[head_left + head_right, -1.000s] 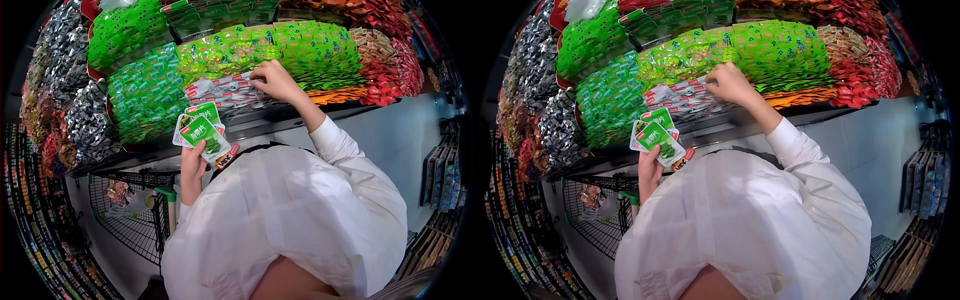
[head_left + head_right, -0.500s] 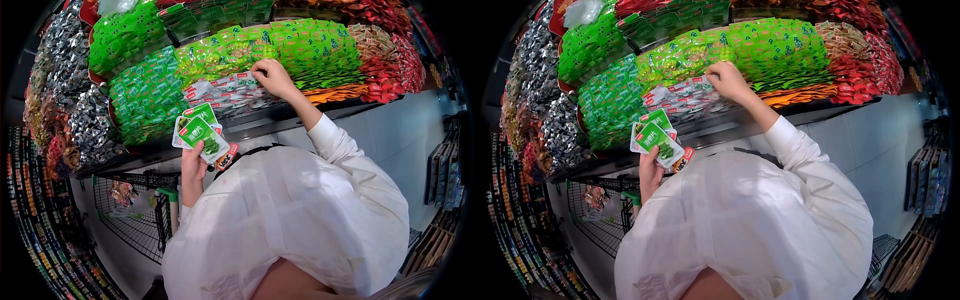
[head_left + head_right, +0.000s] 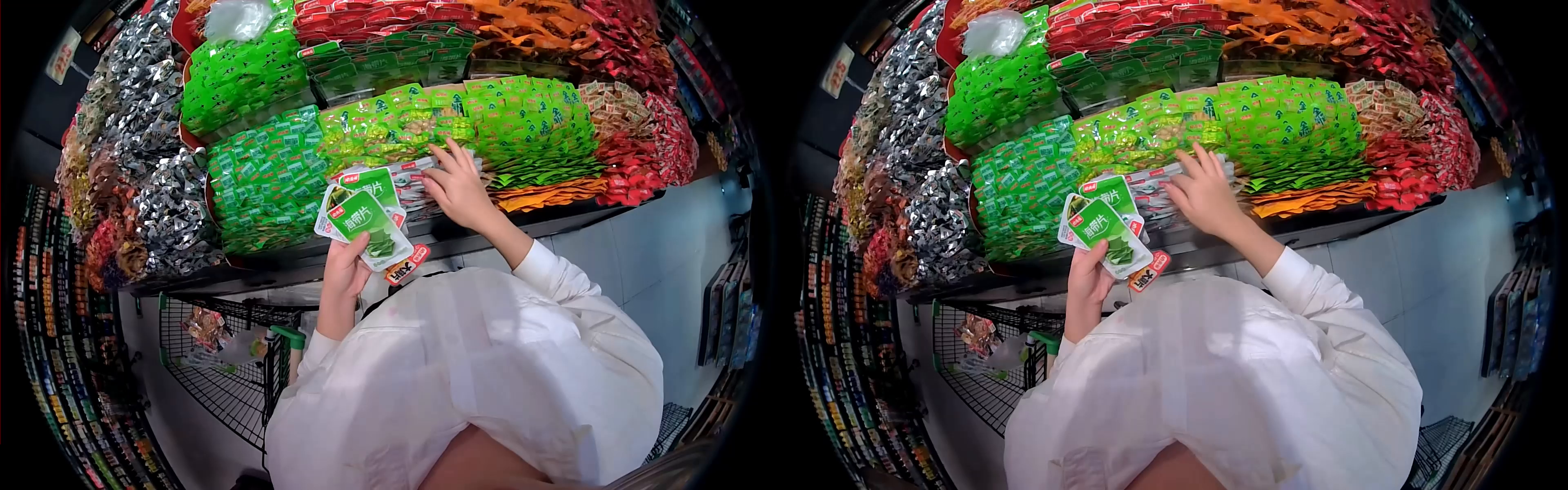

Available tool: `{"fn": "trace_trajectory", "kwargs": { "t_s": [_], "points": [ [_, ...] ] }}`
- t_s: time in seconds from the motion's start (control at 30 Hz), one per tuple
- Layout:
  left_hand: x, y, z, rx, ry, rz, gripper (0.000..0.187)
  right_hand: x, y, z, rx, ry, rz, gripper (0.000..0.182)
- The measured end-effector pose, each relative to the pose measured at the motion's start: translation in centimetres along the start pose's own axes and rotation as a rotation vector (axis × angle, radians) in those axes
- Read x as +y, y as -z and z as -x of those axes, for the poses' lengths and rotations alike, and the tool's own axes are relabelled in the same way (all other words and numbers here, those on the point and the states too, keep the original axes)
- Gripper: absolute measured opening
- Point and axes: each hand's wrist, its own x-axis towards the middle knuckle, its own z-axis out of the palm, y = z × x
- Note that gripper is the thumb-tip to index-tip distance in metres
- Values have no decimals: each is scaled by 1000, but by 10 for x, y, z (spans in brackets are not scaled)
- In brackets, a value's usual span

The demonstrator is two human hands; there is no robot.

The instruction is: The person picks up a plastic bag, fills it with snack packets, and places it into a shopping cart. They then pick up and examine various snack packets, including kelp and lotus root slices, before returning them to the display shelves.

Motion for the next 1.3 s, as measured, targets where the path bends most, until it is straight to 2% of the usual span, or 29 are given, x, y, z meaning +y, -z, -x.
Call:
{"fn": "trace_trajectory", "kwargs": {
  "t_s": [0.03, 0.1, 0.13, 0.17, 0.23, 0.3, 0.37, 0.43, 0.5, 0.53, 0.57, 0.63, 0.7, 0.77, 0.8, 0.83, 0.9, 0.93, 0.97, 1.03, 1.07, 1.17, 1.27, 1.3],
  "points": [
    [3, -4, -4, -58, 8, -2, 44, -6, 4, -6, 1, 8, 1, 33],
    [6, -5, -11, -76, 31, 3, 44, -19, 13, -19, -131, -234, -861, 36],
    [7, -9, -13, -126, 46, -15, 43, -22, 16, -26, -285, -277, -1114, 42],
    [9, -13, -15, -178, 62, -36, 43, -30, 22, -32, -282, -274, -1114, 42],
    [14, -17, -19, -215, 37, -39, 42, -44, 31, -41, -494, -664, -1790, 46],
    [22, -19, -22, -186, 27, -86, 42, -44, 27, -45, -486, -593, -1856, 49],
    [30, -22, -24, -172, 21, -90, 41, -46, 23, -46, -538, -477, -2139, 54],
    [37, -20, -26, -152, 28, -93, 41, -54, 21, -51, -473, -549, -2118, 46],
    [45, -17, -29, -139, 28, -106, 41, -55, 16, -57, -391, -530, -1698, 40],
    [50, -16, -29, -142, 34, -110, 41, -56, 14, -61, -321, -600, -1708, 32],
    [55, -15, -29, -139, 38, -102, 41, -51, 9, -65, -310, -603, -1710, 32],
    [65, -13, -31, -148, 54, -99, 41, -44, 6, -70, -367, -503, -1416, 29],
    [72, -10, -31, -129, 58, -111, 42, -43, 13, -72, -365, -501, -1434, 25],
    [78, -4, -32, -149, 100, -88, 45, -40, 17, -72, -479, -427, -1290, 22],
    [78, 1, -34, -161, 104, -128, 44, -35, 18, -71, -567, -456, -1255, 27],
    [79, 6, -36, -174, 107, -168, 42, -36, 18, -69, -554, -472, -1253, 27],
    [81, 7, -43, -198, 137, -154, 42, -38, 23, -72, -488, -396, -1192, 29],
    [82, 5, -47, -168, 123, -140, 42, -33, 21, -74, -397, -280, -1069, 32],
    [82, 4, -52, -135, 110, -124, 42, -26, 23, -77, -390, -288, -1059, 32],
    [83, 4, -65, -146, 117, -75, 42, -11, 31, -84, -176, -341, -531, 33],
    [83, 3, -71, -137, 117, -68, 41, -4, 38, -90, -131, -405, -618, 36],
    [82, 1, -90, -126, 128, -62, 41, -2, 72, -116, -44, -503, -555, 32],
    [82, -5, -108, -147, 171, -29, 41, 20, 77, -145, 263, -230, -437, 27],
    [83, -8, -114, -159, 179, -28, 41, 24, 80, -157, 298, -167, -388, 28]
  ]
}}
